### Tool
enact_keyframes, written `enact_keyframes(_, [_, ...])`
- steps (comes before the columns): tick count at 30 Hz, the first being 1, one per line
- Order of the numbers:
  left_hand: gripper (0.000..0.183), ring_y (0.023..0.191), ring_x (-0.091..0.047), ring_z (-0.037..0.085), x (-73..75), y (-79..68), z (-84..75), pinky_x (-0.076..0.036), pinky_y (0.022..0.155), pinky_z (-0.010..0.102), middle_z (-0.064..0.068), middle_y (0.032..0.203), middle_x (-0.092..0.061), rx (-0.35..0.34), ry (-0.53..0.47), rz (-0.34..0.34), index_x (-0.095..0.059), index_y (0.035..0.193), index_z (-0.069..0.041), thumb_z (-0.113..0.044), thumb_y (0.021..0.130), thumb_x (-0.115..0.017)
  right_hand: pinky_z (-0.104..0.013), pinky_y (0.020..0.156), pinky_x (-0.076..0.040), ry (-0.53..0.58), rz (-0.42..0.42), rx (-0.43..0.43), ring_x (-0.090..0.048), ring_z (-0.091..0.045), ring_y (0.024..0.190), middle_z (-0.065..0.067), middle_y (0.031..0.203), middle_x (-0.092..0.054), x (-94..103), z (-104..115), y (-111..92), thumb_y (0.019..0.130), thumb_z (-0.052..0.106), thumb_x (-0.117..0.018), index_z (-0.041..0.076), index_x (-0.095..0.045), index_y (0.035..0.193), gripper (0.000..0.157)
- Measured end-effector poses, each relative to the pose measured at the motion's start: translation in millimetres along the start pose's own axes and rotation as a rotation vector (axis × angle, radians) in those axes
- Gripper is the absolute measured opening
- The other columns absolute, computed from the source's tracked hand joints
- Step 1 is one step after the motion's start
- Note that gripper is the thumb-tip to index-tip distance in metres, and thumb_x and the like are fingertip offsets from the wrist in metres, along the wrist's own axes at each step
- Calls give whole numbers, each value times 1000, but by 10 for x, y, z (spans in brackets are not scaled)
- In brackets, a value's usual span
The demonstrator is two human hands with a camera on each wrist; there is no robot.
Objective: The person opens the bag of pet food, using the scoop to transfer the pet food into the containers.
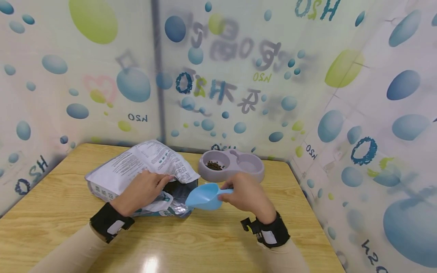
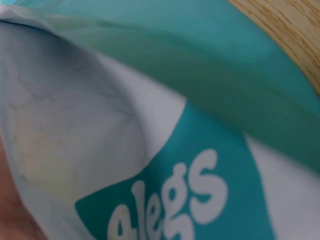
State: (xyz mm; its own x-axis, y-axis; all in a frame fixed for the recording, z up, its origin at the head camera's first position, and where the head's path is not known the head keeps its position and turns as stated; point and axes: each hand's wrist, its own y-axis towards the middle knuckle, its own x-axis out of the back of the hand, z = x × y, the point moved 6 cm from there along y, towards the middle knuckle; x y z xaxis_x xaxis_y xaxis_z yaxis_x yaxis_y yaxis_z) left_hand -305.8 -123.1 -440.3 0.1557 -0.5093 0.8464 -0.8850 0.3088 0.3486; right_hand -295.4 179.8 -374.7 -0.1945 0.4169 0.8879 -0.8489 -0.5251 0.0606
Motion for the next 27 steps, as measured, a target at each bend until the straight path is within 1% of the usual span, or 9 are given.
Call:
enact_keyframes(3, [56,52,-39,5,1,-3,-3,-33,55,24,-10,59,-38,-3,3,-1,-57,68,-23,-32,123,-62,-29,74,-58,-24,-1,27,-65,-5,74,6,90,-83,-103,67,33,100,18,-93,12,-90,106,10])
enact_keyframes(6, [56,52,-40,5,-1,-4,-4,-33,55,24,-10,59,-38,3,3,6,-56,68,-22,-33,123,-62,-27,72,-56,-54,-24,44,-65,-6,75,4,94,-83,-206,125,73,101,15,-90,10,-87,109,10])
enact_keyframes(10, [57,51,-39,6,-8,3,4,-32,56,24,-10,59,-38,19,-3,18,-53,67,-22,-33,123,-61,-28,74,-58,-58,-50,40,-68,-10,82,0,100,-82,-329,175,126,100,11,-89,11,-81,108,12])
enact_keyframes(13, [58,52,-39,6,-6,8,-1,-31,56,24,-10,59,-37,17,-4,13,-52,67,-22,-33,123,-61,-30,74,-57,-51,-48,29,-66,-13,81,0,95,-79,-401,200,160,99,10,-88,11,-79,106,12])
enact_keyframes(18, [59,52,-39,6,-9,13,-5,-31,56,24,-10,59,-36,4,-3,4,-51,66,-22,-33,123,-61,-30,67,-53,-52,-67,-15,-62,-12,72,3,84,-74,-450,242,204,95,11,-87,10,-82,104,10])
enact_keyframes(27, [57,51,-41,7,-29,9,5,-33,57,25,-9,59,-38,8,-4,12,-56,68,-23,-33,123,-61,-29,63,-49,-68,-107,-47,-59,-13,66,2,79,-71,-470,381,274,91,10,-86,9,-85,101,10])
